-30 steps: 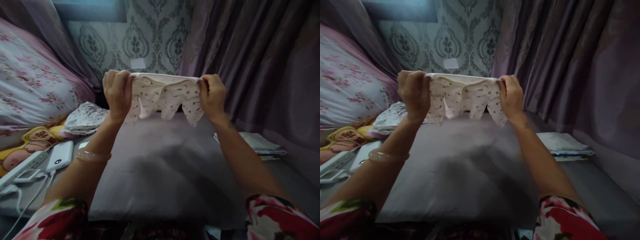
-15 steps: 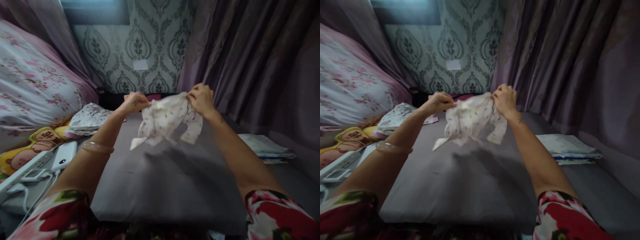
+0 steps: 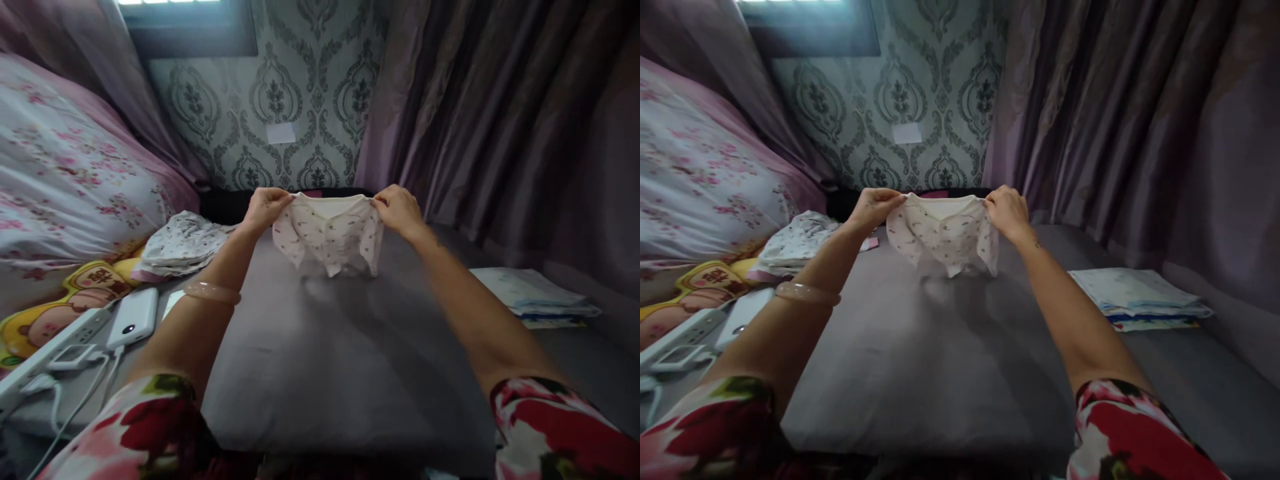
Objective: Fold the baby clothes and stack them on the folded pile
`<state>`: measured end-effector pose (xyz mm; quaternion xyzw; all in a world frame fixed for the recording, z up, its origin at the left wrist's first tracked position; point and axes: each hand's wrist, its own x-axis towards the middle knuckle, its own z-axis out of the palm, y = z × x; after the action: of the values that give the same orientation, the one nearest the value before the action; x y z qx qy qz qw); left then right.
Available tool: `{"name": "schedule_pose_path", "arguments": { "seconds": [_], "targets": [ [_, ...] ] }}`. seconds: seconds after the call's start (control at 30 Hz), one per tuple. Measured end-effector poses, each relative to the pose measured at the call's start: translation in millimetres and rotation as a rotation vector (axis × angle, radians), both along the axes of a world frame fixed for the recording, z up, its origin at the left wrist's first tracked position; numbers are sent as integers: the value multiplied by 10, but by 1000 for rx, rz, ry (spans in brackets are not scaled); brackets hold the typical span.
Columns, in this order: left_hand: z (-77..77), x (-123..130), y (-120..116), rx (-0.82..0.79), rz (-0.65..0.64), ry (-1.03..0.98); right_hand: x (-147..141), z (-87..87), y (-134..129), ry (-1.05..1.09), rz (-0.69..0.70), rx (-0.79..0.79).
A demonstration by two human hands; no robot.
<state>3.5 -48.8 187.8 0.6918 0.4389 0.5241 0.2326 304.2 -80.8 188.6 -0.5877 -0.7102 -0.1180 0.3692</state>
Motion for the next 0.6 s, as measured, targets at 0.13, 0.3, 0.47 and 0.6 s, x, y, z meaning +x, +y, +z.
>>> {"name": "schedule_pose_path", "arguments": {
  "seconds": [0.13,0.3,0.47,0.6],
  "targets": [
    [-45,42,25,-46,-35,-19,-11,-56,54,97,-32,-58],
    [-118,79,140,-7,22,7,-40,-128,106,141,-60,-58],
    [-208,125,217,55,84,-15,-84,-174,151,163,-99,-7],
    [-221,181,107,109,166,2,-135,-197,110,172,-75,98]
  ]
}}
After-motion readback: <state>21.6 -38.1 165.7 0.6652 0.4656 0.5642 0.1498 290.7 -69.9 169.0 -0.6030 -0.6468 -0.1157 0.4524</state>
